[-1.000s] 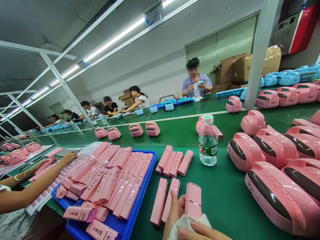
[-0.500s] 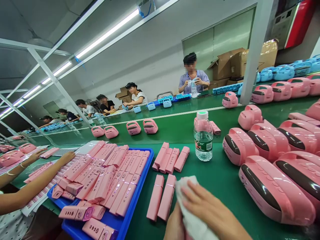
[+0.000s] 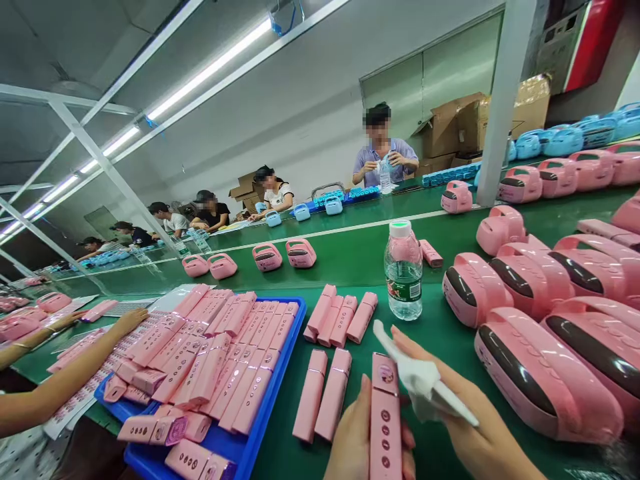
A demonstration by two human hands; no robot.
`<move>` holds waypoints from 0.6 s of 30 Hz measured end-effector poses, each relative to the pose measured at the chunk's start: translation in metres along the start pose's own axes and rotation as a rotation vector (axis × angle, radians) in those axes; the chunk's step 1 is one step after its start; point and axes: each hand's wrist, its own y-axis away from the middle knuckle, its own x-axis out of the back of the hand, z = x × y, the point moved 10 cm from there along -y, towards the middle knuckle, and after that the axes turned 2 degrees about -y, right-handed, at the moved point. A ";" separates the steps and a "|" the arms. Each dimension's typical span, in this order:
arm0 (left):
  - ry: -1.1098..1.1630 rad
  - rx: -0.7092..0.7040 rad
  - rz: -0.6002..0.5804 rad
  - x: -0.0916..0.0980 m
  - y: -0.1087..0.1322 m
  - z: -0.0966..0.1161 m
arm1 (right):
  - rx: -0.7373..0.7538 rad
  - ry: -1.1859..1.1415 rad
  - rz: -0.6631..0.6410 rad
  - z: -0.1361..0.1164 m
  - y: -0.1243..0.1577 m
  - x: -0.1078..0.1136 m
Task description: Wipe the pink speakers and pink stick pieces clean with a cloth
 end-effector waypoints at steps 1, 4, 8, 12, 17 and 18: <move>-0.062 -0.007 0.028 0.000 0.000 0.002 | -0.034 -0.032 -0.009 0.002 0.002 -0.004; -0.221 -0.163 0.131 0.004 -0.001 0.019 | -0.193 -0.171 0.019 0.014 0.010 -0.015; -0.530 -0.693 0.343 0.007 0.020 0.069 | -0.529 -0.642 0.172 0.046 0.019 -0.020; -1.067 -0.938 0.455 -0.014 0.035 0.105 | -0.654 -0.914 0.248 0.052 0.020 -0.022; -1.485 -0.883 0.681 -0.013 0.009 0.159 | -0.712 -0.660 0.108 0.048 0.035 -0.047; -1.571 -0.856 0.726 -0.013 -0.002 0.166 | -0.698 -0.616 0.077 0.046 0.037 -0.052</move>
